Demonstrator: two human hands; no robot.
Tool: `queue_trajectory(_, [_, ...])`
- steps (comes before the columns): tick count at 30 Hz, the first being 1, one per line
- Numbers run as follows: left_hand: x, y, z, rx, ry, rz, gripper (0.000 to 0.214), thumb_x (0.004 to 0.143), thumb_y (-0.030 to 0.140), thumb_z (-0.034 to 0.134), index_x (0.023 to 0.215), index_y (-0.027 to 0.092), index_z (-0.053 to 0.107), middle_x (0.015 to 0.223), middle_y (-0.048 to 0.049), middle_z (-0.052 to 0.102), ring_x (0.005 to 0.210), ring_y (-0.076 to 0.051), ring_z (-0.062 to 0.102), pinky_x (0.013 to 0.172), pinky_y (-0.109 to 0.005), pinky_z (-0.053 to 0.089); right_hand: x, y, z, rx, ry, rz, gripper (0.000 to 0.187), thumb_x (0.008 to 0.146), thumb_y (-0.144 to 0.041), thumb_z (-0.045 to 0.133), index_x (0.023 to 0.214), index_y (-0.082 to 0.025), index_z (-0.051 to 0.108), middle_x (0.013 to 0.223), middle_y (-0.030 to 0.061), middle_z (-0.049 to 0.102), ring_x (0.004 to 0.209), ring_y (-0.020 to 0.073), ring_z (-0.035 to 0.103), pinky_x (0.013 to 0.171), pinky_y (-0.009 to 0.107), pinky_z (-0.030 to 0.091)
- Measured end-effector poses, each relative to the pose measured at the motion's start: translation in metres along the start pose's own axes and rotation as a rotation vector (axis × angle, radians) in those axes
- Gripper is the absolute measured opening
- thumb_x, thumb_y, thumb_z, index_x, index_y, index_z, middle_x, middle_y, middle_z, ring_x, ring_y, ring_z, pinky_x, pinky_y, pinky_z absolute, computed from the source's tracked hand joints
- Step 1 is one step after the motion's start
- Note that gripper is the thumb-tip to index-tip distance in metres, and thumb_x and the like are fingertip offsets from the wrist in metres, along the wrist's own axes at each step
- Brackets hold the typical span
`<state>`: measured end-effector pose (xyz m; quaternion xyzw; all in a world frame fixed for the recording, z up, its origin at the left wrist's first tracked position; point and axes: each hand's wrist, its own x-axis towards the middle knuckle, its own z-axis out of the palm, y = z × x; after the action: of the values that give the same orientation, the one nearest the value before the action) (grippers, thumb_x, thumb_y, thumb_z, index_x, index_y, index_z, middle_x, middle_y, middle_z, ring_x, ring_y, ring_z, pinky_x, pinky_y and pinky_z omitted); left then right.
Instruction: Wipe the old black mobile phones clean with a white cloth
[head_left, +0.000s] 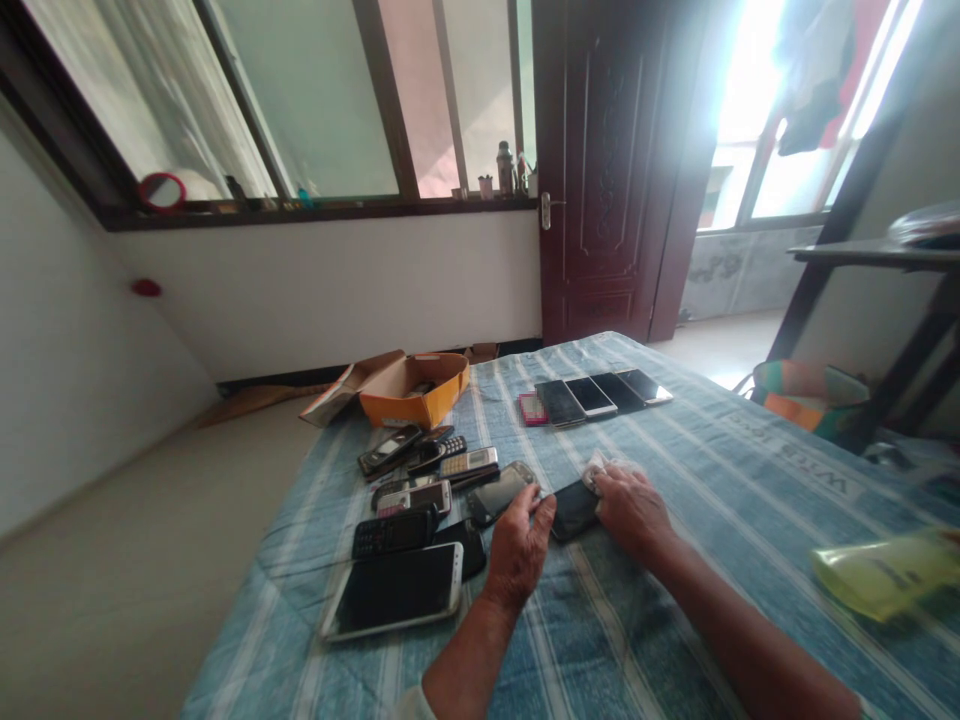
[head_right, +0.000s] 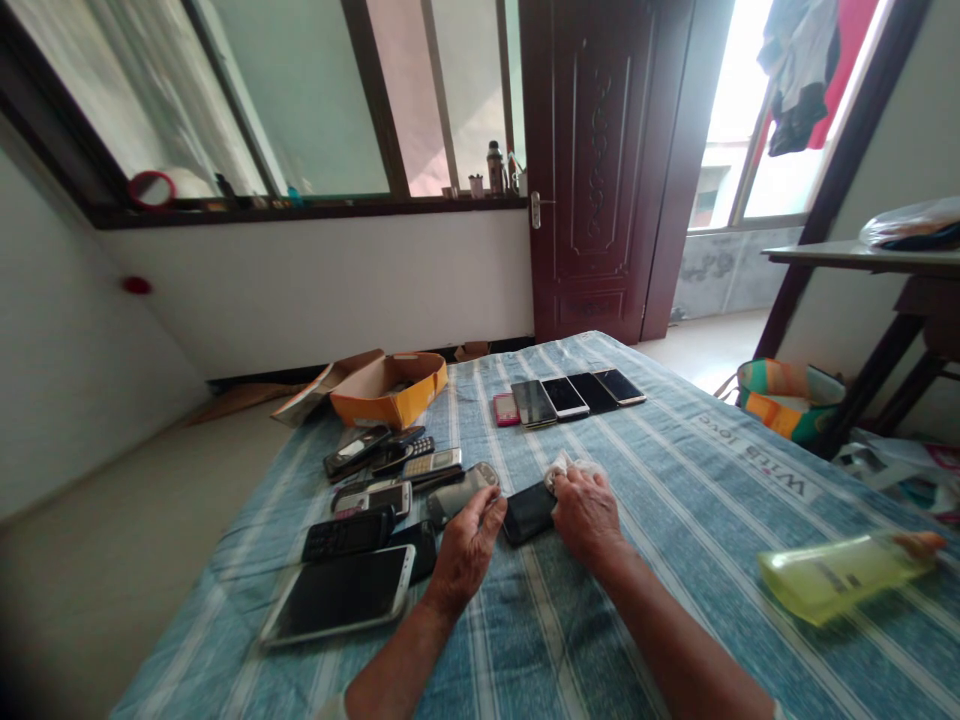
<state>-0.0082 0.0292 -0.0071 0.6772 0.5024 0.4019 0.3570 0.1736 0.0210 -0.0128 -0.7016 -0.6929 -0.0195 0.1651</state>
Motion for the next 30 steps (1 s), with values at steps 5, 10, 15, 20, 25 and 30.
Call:
queue_trajectory(5, [0.0, -0.002, 0.002, 0.013, -0.004, 0.003, 0.051, 0.085, 0.054, 0.047, 0.114, 0.015, 0.064, 0.113, -0.0119, 0.07, 0.109, -0.026, 0.063, 0.096, -0.033, 0.046, -0.013, -0.021, 0.008, 0.005, 0.027, -0.145, 0.033, 0.085, -0.008, 0.043, 0.107, -0.013, 0.066, 0.108, 0.0161, 0.066, 0.104, 0.0281, 0.055, 0.094, 0.04, 0.036])
queue_trajectory(10, [0.003, -0.004, 0.002, 0.054, -0.002, 0.039, 0.048, 0.086, 0.051, 0.047, 0.114, 0.015, 0.064, 0.113, -0.0121, 0.07, 0.108, -0.026, 0.063, 0.096, -0.033, 0.045, -0.019, -0.046, 0.021, 0.16, 0.11, -0.365, 0.032, 0.087, -0.012, 0.048, 0.114, -0.017, 0.065, 0.109, 0.0101, 0.067, 0.102, 0.0237, 0.056, 0.099, 0.037, 0.037])
queue_trajectory(15, [0.002, 0.0, 0.001, 0.068, -0.003, 0.037, 0.045, 0.086, 0.048, 0.046, 0.113, 0.016, 0.064, 0.111, -0.0113, 0.07, 0.106, -0.026, 0.064, 0.095, -0.033, 0.046, -0.013, -0.047, 0.021, 0.221, 0.106, -0.388, 0.032, 0.088, -0.011, 0.047, 0.112, -0.019, 0.066, 0.106, 0.0083, 0.068, 0.102, 0.0219, 0.057, 0.103, 0.039, 0.033])
queue_trajectory(20, [0.001, 0.0, 0.001, 0.034, -0.01, 0.034, 0.046, 0.086, 0.046, 0.048, 0.117, 0.015, 0.062, 0.117, -0.0121, 0.068, 0.11, -0.026, 0.063, 0.097, -0.033, 0.045, -0.005, -0.028, 0.009, 0.116, 0.019, -0.265, 0.03, 0.088, -0.013, 0.044, 0.105, -0.021, 0.067, 0.112, 0.0088, 0.066, 0.106, 0.0231, 0.056, 0.102, 0.04, 0.032])
queue_trajectory(25, [0.001, -0.002, 0.002, 0.054, -0.011, 0.015, 0.051, 0.087, 0.049, 0.047, 0.119, 0.013, 0.061, 0.116, -0.0144, 0.068, 0.108, -0.026, 0.064, 0.096, -0.034, 0.045, -0.002, -0.01, 0.002, -0.011, 0.016, -0.081, 0.028, 0.084, -0.01, 0.044, 0.097, -0.019, 0.067, 0.106, 0.0099, 0.067, 0.098, 0.0238, 0.058, 0.092, 0.037, 0.036])
queue_trajectory(30, [0.003, -0.005, 0.002, 0.079, -0.024, -0.002, 0.055, 0.087, 0.05, 0.045, 0.12, 0.01, 0.06, 0.116, -0.0164, 0.068, 0.109, -0.026, 0.064, 0.095, -0.032, 0.045, -0.01, -0.017, -0.004, -0.068, -0.043, -0.016, 0.03, 0.084, -0.009, 0.043, 0.102, -0.013, 0.067, 0.105, 0.0143, 0.067, 0.097, 0.0267, 0.058, 0.088, 0.037, 0.037])
